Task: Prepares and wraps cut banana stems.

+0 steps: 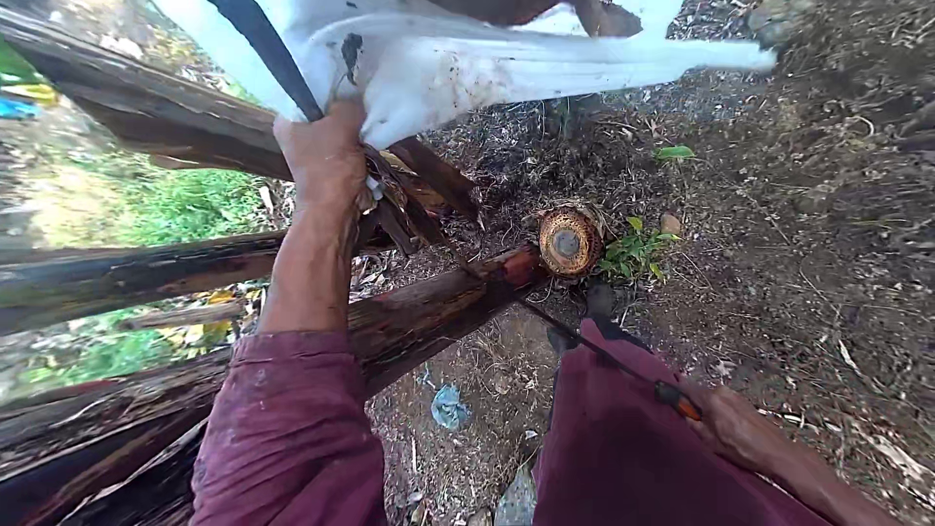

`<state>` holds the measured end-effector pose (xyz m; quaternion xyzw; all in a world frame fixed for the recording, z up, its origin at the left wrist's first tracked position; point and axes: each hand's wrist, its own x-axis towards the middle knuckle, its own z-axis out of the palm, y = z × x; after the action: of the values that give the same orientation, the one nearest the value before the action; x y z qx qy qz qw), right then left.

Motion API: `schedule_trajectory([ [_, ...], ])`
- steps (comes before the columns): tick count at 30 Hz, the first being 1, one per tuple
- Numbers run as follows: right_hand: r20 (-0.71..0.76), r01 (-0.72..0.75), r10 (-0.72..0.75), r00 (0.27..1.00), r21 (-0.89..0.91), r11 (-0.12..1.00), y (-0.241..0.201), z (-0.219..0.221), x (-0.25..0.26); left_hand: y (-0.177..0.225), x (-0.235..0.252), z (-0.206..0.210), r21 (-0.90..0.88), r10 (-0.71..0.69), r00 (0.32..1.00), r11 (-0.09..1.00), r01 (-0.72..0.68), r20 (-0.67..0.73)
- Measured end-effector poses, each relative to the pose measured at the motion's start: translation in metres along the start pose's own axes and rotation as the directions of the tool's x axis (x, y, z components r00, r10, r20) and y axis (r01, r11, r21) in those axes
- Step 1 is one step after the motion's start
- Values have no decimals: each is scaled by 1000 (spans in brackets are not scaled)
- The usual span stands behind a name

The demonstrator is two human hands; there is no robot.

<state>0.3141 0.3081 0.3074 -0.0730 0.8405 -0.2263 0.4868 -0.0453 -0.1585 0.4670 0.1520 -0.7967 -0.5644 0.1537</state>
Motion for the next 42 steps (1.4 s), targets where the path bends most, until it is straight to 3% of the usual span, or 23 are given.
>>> schedule_trajectory([
  [3,10,17,-18,1000,20,1000,1,1,10,0,3,2,-32,0,1000,999,0,-13],
  [7,-37,62,-62,997,-12,998,12,-6,-16,-6,3,-3,-73,23,999,997,-26,-48],
  [10,30,42,-42,999,-19,999,-5,-7,6,-9,6,-4,-136,-23,998,991,14,-61],
  [13,29,48,-47,998,-14,999,-10,-5,25,-10,4,-4,-194,-114,992,973,123,59],
  [15,-5,79,-79,997,-5,997,-2,-10,9,-5,5,-8,-123,-144,974,978,166,174],
  [17,-47,120,-120,992,-9,993,12,-16,-16,2,4,-8,-5,-203,959,978,208,196],
  [19,-89,138,-141,986,-39,990,12,-16,-24,7,11,-6,56,-240,960,971,234,148],
  [22,26,68,-68,997,-18,998,-3,-13,-1,7,22,0,51,-268,958,963,264,98],
  [27,9,81,-81,997,-30,996,-1,-19,11,9,27,2,26,-229,969,973,227,97],
  [29,69,46,-44,997,-29,999,-13,-25,17,4,26,5,4,-209,971,978,210,117],
  [35,58,-107,103,993,63,992,-48,-7,97,3,32,6,-32,-167,980,985,172,110],
  [38,51,-52,45,998,167,985,-39,-24,80,-2,36,3,-58,-155,986,986,159,60],
  [42,26,34,-35,999,11,999,-38,-80,33,-2,41,2,-83,-153,988,985,151,-26],
])
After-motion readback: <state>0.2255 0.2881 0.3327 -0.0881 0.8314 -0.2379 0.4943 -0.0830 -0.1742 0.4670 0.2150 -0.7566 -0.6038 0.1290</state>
